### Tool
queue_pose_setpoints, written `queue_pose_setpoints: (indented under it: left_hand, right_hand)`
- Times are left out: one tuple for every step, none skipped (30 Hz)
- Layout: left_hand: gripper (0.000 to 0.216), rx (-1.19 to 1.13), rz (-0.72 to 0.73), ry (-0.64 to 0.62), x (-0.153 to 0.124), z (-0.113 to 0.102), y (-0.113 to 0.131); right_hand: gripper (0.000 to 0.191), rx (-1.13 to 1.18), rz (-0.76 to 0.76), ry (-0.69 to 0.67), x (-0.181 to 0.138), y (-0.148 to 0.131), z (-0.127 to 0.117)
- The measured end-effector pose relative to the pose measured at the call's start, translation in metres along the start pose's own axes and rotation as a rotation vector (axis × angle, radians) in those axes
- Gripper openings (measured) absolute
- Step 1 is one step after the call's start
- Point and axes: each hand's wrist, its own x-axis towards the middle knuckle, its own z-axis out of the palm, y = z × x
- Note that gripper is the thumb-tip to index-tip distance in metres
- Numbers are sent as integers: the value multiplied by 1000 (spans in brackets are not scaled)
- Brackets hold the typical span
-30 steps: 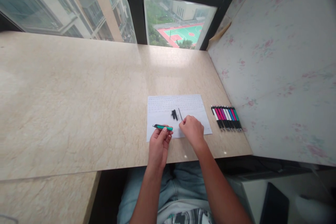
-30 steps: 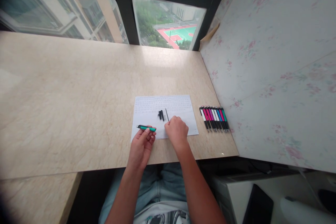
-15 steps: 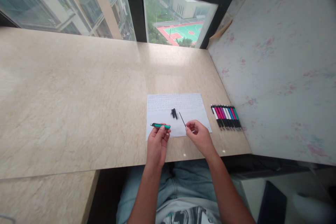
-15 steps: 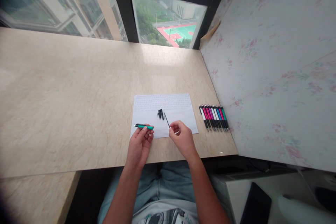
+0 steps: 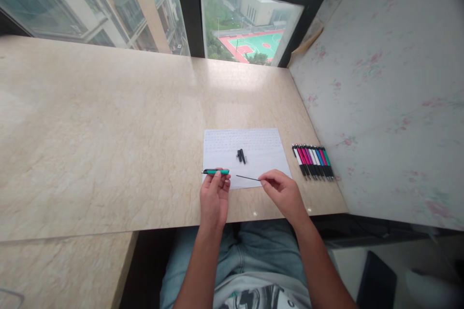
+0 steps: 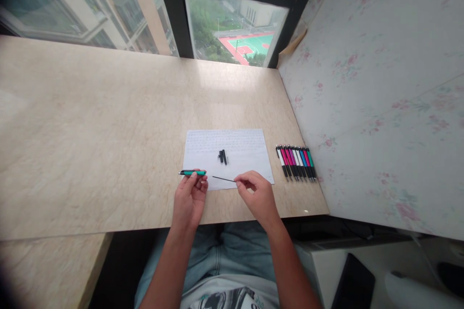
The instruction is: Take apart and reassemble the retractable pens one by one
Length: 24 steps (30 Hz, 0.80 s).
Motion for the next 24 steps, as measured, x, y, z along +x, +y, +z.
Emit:
queue_pose_setpoints:
  left_hand:
    - [18, 1, 2, 0, 0, 0, 0]
    - [18, 3, 4, -1, 0, 0, 0]
    - [18, 4, 5, -3, 0, -1, 0]
    - [18, 7, 5, -4, 0, -1, 1]
    - [18, 10, 5, -5, 0, -1, 1]
    - [19, 15, 5, -8, 0, -1, 1]
    - [20, 22, 7, -10, 0, -1, 2]
    - [20, 33, 11, -13, 0, -1, 2]
    - [20, 46, 18, -16, 0, -1, 2]
    - [21, 60, 26, -19, 0, -1, 2]
    - [21, 70, 34, -19, 0, -1, 2]
    - [21, 75, 43, -16, 0, -1, 2]
    - [21, 74, 50, -9, 0, -2, 2]
    - [22, 70, 54, 1, 0, -2, 2]
    - [22, 66, 56, 9, 0, -2, 2]
    - [22, 66, 54, 13, 0, -2, 2]
    - [23, 69, 52, 13, 0, -2, 2]
    - [23, 74, 53, 9, 0, -2, 2]
    - [23, 83, 56, 4, -1, -2, 2]
    - [23, 94, 60, -3, -2, -1, 2]
    - [24, 105, 63, -10, -2, -1, 2]
    - [24, 114, 67, -15, -3, 0, 2]
    - [24, 119, 68, -19, -3, 0, 3]
    - [23, 122, 66, -24, -4, 0, 3]
  right_hand:
    - [11, -6, -8, 0, 0, -1, 1]
    - [11, -12, -13, 2, 0, -2, 2]
    - [11, -15, -16, 7, 0, -3, 3]
    - [11, -18, -17, 10, 0, -3, 4]
    - [11, -19, -18, 13, 0, -4, 5]
    - [11, -21, -20, 13, 0, -4, 5]
    - [11, -24, -21, 11, 0, -4, 5]
    - [11, -26, -23, 7, 0, -5, 5]
    - [12, -28, -26, 2, 0, -5, 5]
    - [12, -29, -29, -2, 0, -5, 5]
    - [12, -31, -32, -4, 0, -6, 4]
    - [12, -32, -36, -3, 0, -6, 4]
    - [11, -33, -39, -2, 0, -6, 3]
    - [11, -36, -42, 1, 0, -7, 3]
    - [11, -39, -44, 2, 0, -6, 3]
    - [11, -43, -45, 2, 0, -6, 2]
    - [11, -46, -46, 1, 0, -6, 2]
    - [11, -47, -46, 2, 0, -5, 2]
    - [11, -48, -46, 2, 0, -5, 3]
    - [11, -49, -46, 2, 0, -5, 3]
    - [11, -50, -47, -1, 0, -5, 4]
    - [11, -50, -48, -6, 0, -6, 4]
    - [11, -50, -50, -12, -1, -7, 5]
    - [12, -49, -52, -21, -1, -9, 5]
